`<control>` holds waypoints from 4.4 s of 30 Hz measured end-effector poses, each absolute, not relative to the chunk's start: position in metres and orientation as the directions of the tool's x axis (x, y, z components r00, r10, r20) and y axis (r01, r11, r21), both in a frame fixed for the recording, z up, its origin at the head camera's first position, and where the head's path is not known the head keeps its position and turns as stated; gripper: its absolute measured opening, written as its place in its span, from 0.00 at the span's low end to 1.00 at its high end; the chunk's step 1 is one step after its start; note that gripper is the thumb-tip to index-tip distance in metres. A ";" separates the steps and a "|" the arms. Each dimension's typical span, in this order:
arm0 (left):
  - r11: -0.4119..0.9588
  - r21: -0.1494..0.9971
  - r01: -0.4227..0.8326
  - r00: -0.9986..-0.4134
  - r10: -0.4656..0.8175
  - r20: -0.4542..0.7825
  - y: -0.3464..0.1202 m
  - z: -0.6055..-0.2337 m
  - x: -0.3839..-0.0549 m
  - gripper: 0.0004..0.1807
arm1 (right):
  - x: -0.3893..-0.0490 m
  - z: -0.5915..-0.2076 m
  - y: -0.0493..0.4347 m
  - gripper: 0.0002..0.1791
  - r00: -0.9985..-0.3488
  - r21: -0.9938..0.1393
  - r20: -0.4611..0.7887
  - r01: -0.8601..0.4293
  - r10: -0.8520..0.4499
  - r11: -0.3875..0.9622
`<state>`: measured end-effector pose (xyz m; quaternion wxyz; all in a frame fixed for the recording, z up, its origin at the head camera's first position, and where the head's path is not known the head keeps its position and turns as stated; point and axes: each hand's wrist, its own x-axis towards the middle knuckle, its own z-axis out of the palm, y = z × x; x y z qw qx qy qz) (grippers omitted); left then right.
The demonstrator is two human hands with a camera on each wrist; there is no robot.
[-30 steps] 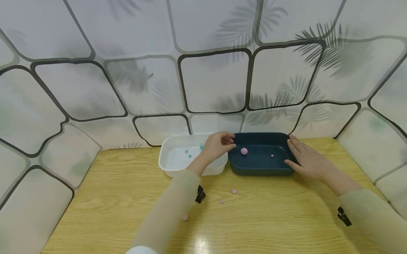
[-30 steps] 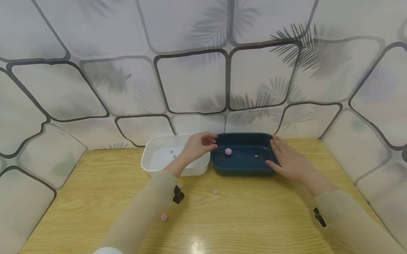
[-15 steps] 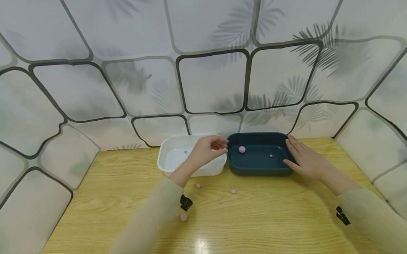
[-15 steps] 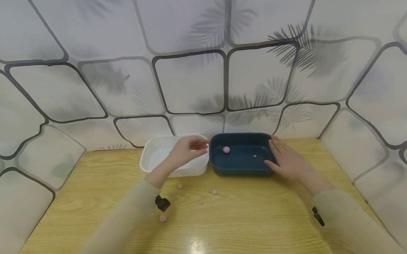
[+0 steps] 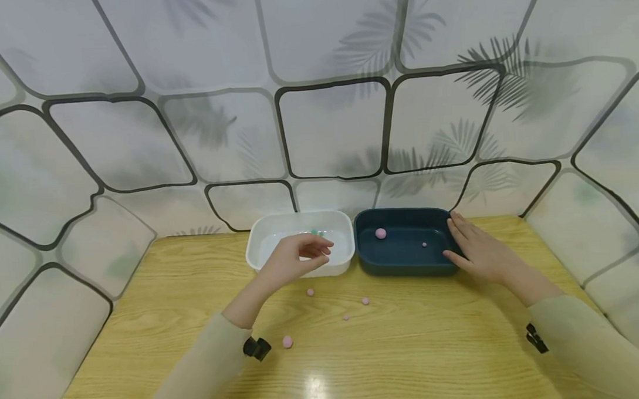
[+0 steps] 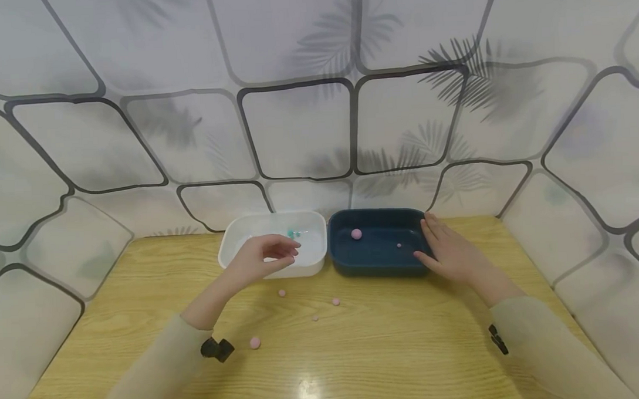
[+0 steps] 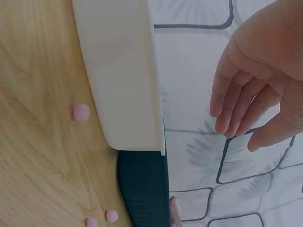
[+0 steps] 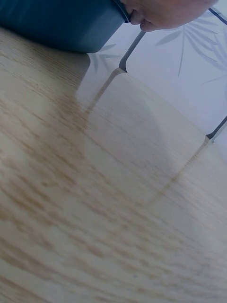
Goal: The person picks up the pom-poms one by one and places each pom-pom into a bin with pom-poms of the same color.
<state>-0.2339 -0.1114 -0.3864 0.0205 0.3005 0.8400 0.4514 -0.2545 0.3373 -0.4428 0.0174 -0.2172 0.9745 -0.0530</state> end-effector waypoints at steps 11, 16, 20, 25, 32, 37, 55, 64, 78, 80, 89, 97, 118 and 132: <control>0.441 0.796 0.415 -0.845 0.510 0.159 -0.145 -0.412 -0.208 0.15 | -0.253 -0.440 0.336 0.49 -0.906 -0.117 -0.009 -0.419 -0.423 0.900; 0.446 0.788 0.426 -0.838 0.523 0.157 -0.158 -0.426 -0.201 0.13 | -0.253 -0.442 0.337 0.49 -0.906 -0.103 -0.005 -0.421 -0.424 0.901; 0.424 0.794 0.435 -0.826 0.539 0.165 -0.166 -0.435 -0.197 0.12 | -0.253 -0.443 0.338 0.49 -0.906 -0.103 -0.001 -0.421 -0.423 0.901; 0.435 0.806 0.401 -0.827 0.550 0.115 -0.174 -0.442 -0.192 0.12 | -0.254 -0.443 0.338 0.49 -0.906 -0.104 0.001 -0.421 -0.423 0.901; 0.460 0.821 0.339 -0.816 0.578 0.013 -0.183 -0.452 -0.185 0.10 | -0.254 -0.444 0.338 0.49 -0.905 -0.101 -0.001 -0.422 -0.425 0.901; 0.433 0.848 0.305 -0.788 0.615 -0.031 -0.188 -0.457 -0.178 0.13 | -0.254 -0.442 0.336 0.49 -0.904 -0.108 -0.004 -0.425 -0.428 0.899; 0.446 0.779 0.440 -0.674 0.738 -0.043 -0.195 -0.460 -0.171 0.09 | -0.251 -0.441 0.336 0.49 -0.903 -0.120 0.004 -0.426 -0.429 0.897; 0.484 0.727 0.486 -0.675 0.737 -0.040 -0.191 -0.461 -0.174 0.05 | -0.252 -0.441 0.337 0.49 -0.903 -0.111 0.010 -0.429 -0.430 0.897; 0.511 0.726 0.461 -0.691 0.720 -0.067 -0.180 -0.459 -0.182 0.02 | -0.253 -0.442 0.339 0.49 -0.903 -0.116 0.008 -0.427 -0.429 0.897; 0.511 0.726 0.460 -0.699 0.713 -0.059 -0.177 -0.460 -0.184 0.02 | -0.254 -0.442 0.339 0.49 -0.904 -0.116 0.009 -0.426 -0.428 0.897; 0.497 0.740 0.453 -0.737 0.676 -0.003 -0.159 -0.462 -0.193 0.02 | -0.254 -0.443 0.339 0.48 -0.905 -0.100 0.003 -0.424 -0.426 0.900; 0.493 0.741 0.457 -0.769 0.637 0.050 -0.141 -0.459 -0.197 0.03 | -0.254 -0.444 0.338 0.49 -0.904 -0.111 0.003 -0.425 -0.427 0.898; 0.419 0.791 0.445 -0.800 0.583 0.142 -0.096 -0.453 -0.217 0.06 | -0.254 -0.443 0.338 0.49 -0.903 -0.109 0.011 -0.427 -0.429 0.897; 0.333 0.849 0.409 -0.836 0.510 0.203 -0.070 -0.430 -0.245 0.07 | -0.252 -0.442 0.336 0.49 -0.904 -0.106 0.014 -0.427 -0.428 0.898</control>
